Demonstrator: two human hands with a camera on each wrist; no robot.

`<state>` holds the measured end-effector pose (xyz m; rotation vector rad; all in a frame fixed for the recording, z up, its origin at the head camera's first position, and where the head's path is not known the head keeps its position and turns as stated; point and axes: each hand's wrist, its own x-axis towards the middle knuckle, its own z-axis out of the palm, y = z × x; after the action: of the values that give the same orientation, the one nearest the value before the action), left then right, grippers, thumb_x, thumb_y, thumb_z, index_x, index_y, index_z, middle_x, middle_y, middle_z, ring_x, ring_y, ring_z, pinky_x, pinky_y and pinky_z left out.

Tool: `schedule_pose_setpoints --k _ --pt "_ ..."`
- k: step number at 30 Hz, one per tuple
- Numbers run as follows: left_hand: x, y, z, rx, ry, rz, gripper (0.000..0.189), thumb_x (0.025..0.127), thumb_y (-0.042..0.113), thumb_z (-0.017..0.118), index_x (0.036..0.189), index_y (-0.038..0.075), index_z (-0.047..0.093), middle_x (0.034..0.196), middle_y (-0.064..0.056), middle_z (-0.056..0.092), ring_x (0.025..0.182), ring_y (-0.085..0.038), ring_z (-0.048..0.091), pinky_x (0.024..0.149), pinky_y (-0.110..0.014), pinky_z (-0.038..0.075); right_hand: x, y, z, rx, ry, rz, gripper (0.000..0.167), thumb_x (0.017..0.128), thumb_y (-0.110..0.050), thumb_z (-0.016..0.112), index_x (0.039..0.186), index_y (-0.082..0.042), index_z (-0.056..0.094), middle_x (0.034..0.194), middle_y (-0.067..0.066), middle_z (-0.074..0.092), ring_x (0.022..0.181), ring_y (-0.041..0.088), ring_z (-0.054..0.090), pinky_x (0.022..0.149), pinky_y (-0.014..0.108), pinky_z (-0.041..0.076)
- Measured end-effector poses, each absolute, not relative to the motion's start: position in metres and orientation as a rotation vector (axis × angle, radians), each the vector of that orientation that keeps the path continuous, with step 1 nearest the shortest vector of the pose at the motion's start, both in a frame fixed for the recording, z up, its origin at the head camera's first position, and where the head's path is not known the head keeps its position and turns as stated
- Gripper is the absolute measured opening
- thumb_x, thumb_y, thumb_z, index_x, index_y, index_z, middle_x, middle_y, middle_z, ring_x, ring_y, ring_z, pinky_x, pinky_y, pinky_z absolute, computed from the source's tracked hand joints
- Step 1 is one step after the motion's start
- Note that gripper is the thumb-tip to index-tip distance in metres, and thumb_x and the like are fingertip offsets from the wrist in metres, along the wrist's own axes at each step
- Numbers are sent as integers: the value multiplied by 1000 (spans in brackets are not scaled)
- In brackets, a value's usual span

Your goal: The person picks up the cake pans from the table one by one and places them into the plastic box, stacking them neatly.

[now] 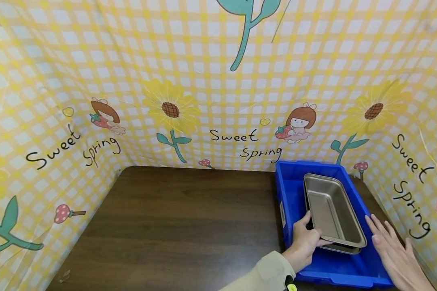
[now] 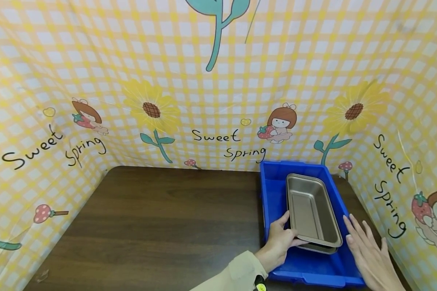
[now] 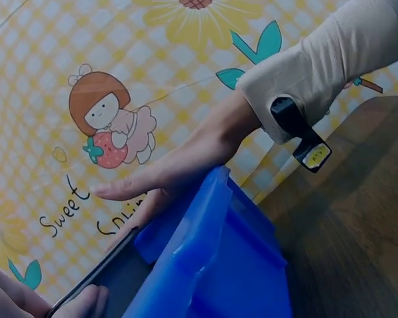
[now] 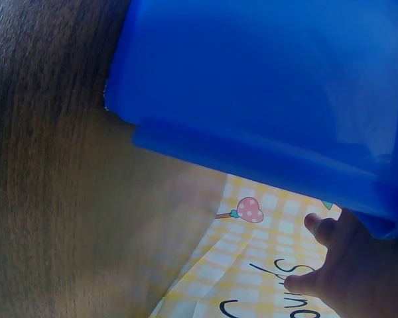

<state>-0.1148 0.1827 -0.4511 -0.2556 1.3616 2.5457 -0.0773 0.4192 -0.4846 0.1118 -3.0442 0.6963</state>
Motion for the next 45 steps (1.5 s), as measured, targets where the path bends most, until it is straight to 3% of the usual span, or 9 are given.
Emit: schedule_pose_setpoints --k 8,15,21,23,26,30,33,36,45 --pt "-108 174 -435 -252 1501 2369 76 78 -20 51 153 -18 38 147 -33 51 111 -41 69 89 -54 64 -80 419 -484 115 -3028 682 64 116 -35 26 170 -7 4 171 33 0 151 60 -18 103 78 -35" --pt "-98 163 -418 -247 1492 2294 82 75 -11 54 154 -20 32 156 -37 39 130 -41 53 111 -70 44 -80 418 -483 120 -3031 678 64 116 -35 26 170 -8 2 171 33 1 151 60 -17 102 79 -34" --pt "-96 156 -412 -204 1419 2278 85 77 -9 51 157 -20 24 163 -37 26 145 -49 38 112 -78 36 -79 417 -483 118 -3048 700 65 117 -36 26 170 -9 0 172 31 -2 151 59 -19 101 82 -33" --pt "-95 154 -411 -196 1401 2262 86 77 -8 50 157 -19 23 161 -39 28 141 -48 40 112 -78 36 -79 417 -483 116 -3050 705 65 116 -37 26 170 -9 0 172 30 -3 152 58 -19 101 82 -33" --pt "-95 150 -408 -149 1376 2252 87 76 -7 50 159 -15 25 145 -30 47 99 -30 58 111 -78 37 -78 416 -484 115 -3049 709 65 116 -37 26 170 -10 0 172 30 -4 152 57 -20 101 81 -34" --pt "-95 140 -401 -67 1356 2243 88 79 -6 52 161 -11 23 150 -22 46 70 -14 41 112 -77 38 -79 416 -484 120 -3052 709 65 117 -36 27 170 -10 0 172 29 -4 151 58 -20 101 81 -34" --pt "-96 130 -396 -24 1385 2245 86 82 -5 54 162 -11 23 165 -29 31 110 -27 61 112 -75 39 -79 416 -484 117 -3071 688 66 117 -37 27 170 -11 -2 172 28 -6 151 59 -20 101 83 -32" --pt "-98 120 -391 4 1441 2258 82 84 -4 56 161 -9 29 166 -28 33 147 -40 41 112 -69 44 -79 419 -482 117 -3086 661 67 117 -37 27 170 -10 -3 172 29 -7 150 59 -21 100 82 -33" --pt "-109 79 -381 123 1646 2238 72 88 0 58 158 -4 41 160 -21 45 135 -33 57 112 -52 51 -81 422 -477 149 -3054 595 66 116 -35 29 170 -10 -1 172 30 -3 152 57 -20 103 75 -37"
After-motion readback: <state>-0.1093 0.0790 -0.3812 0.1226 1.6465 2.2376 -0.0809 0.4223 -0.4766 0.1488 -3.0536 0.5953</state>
